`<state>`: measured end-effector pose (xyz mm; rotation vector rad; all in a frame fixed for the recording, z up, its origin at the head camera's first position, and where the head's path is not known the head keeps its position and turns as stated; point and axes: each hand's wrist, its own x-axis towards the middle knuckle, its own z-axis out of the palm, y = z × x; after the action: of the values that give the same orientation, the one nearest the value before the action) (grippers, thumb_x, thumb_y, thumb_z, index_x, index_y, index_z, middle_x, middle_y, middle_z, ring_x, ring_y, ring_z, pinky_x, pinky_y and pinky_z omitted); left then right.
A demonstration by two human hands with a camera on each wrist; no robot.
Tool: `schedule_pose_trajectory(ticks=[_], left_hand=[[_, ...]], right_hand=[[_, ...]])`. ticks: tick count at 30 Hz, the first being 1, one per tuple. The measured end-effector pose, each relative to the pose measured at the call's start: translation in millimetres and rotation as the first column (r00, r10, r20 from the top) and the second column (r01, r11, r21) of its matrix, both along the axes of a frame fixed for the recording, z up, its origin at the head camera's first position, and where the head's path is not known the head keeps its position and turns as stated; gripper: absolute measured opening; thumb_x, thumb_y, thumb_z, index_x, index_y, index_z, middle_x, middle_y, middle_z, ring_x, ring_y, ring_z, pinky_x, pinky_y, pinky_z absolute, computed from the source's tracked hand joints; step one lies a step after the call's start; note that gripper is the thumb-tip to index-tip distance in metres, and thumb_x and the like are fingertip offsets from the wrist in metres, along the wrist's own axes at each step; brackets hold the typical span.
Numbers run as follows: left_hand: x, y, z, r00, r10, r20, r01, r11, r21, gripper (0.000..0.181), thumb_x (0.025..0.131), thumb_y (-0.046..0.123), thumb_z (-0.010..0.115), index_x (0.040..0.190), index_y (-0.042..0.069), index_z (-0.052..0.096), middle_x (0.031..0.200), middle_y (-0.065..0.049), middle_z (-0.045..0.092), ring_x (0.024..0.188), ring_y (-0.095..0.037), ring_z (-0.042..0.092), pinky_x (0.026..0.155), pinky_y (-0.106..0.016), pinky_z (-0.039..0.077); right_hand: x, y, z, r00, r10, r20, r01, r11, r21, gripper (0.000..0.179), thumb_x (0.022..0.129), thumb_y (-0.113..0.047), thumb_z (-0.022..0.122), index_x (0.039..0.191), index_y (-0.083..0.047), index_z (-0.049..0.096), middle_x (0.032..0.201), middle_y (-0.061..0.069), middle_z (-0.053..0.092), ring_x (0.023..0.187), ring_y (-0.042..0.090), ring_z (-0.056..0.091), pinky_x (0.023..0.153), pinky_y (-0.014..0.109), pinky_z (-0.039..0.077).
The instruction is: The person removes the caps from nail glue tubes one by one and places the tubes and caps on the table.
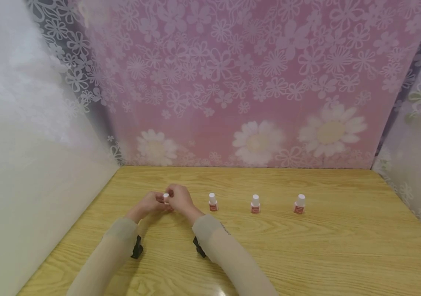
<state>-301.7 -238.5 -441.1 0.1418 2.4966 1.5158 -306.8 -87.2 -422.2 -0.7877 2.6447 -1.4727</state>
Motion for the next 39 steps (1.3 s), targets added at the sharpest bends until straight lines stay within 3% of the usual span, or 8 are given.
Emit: schedule_pose_trajectory(ticks=[4,12,22,31,39], left_hand=[[0.4,0.5,1.0,1.0,0.007,0.001,-0.007,1.0,-0.021,0.014,0.075,0.003,0.069,0.088,-0.002,0.064,0.083,-0.007,0.064,0.078,-0.018,0.059,0.071,-0.032,0.047],[0.1,-1.2,-0.4,1.0,-0.018,0.005,0.018,1.0,0.018,0.014,0.078,-0.001,0.065,0.091,-0.004,0.064,0.084,-0.011,0.065,0.08,-0.021,0.06,0.073,-0.033,0.047],[-2.6,-2.3,-2.7,0.999,-0.043,0.015,0.043,0.998,0.051,0.014,0.078,-0.005,0.062,0.092,-0.004,0.063,0.083,-0.012,0.066,0.08,-0.021,0.062,0.072,-0.031,0.048],[-1.7,-2.7,-2.7,0.999,-0.043,0.009,0.042,0.997,0.07,0.012,0.077,-0.006,0.062,0.09,-0.007,0.062,0.082,-0.014,0.065,0.079,-0.022,0.062,0.071,-0.031,0.048],[-2.6,-2.5,-1.9,0.999,-0.048,0.007,0.047,0.997,0.055,0.019,0.078,-0.004,0.063,0.096,-0.009,0.061,0.085,-0.014,0.065,0.08,-0.021,0.061,0.072,-0.03,0.048]], right_hand=[[-0.7,-0.2,-1.4,1.0,0.008,-0.003,-0.008,1.0,0.007,0.006,0.083,-0.005,0.061,0.089,-0.007,0.062,0.078,0.0,0.059,0.076,0.013,0.055,0.063,0.024,0.044],[-1.0,0.1,-1.2,1.0,0.005,0.029,-0.005,1.0,-0.01,0.014,0.082,-0.007,0.063,0.095,-0.004,0.062,0.083,0.002,0.06,0.079,0.015,0.056,0.065,0.026,0.045],[-0.4,1.1,-1.9,0.999,-0.046,0.02,0.046,0.999,0.022,0.013,0.079,-0.014,0.068,0.084,-0.008,0.058,0.075,-0.002,0.055,0.067,0.011,0.052,0.059,0.025,0.044],[-1.9,0.8,-3.1,0.999,-0.016,0.036,0.016,1.0,0.004,0.009,0.081,-0.011,0.066,0.086,-0.007,0.06,0.076,-0.002,0.057,0.071,0.011,0.054,0.062,0.025,0.045],[-4.4,0.9,-3.2,0.999,0.03,0.026,-0.03,1.0,-0.001,0.008,0.084,-0.008,0.062,0.091,-0.006,0.062,0.08,0.001,0.06,0.076,0.012,0.056,0.064,0.024,0.045]])
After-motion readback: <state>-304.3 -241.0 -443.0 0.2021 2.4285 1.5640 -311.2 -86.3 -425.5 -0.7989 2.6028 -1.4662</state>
